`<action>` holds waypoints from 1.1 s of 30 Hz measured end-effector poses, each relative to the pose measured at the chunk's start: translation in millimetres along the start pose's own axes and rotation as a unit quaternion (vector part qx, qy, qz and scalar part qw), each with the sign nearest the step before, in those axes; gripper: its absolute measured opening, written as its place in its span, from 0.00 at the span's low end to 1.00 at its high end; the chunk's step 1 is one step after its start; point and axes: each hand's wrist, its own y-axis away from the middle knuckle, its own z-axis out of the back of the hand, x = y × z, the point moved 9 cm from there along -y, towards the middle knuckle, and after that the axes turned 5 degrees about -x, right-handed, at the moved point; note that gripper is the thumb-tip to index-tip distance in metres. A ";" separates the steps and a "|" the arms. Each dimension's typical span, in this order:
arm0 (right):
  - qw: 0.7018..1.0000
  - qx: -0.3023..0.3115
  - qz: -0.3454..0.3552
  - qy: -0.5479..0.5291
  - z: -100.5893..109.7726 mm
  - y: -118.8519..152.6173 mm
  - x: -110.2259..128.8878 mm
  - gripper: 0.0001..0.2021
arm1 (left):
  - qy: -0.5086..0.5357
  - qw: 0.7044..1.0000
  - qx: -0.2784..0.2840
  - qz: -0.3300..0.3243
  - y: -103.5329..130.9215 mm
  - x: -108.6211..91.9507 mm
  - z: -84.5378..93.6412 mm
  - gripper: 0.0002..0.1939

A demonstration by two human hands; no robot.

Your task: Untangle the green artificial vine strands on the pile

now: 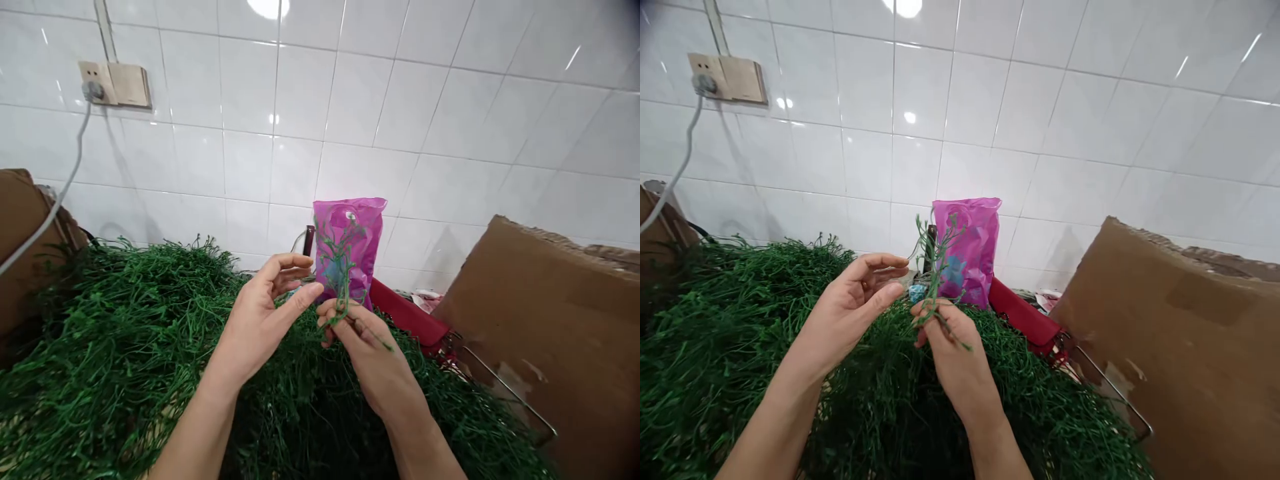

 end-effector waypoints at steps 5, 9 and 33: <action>0.978 -0.094 -0.052 -0.177 16.8 -17.3 -9.1 0.12 | -0.205 0.949 0.233 0.045 6.6 29.2 -22.8 0.25; 0.948 -0.178 -0.015 -0.262 44.1 -28.4 -3.5 0.11 | -0.355 0.889 0.286 0.032 3.0 47.1 -7.5 0.09; 0.973 -0.019 0.076 0.219 -7.7 -7.0 -12.0 0.06 | -0.362 0.915 0.177 -0.033 -8.4 29.1 -6.8 0.11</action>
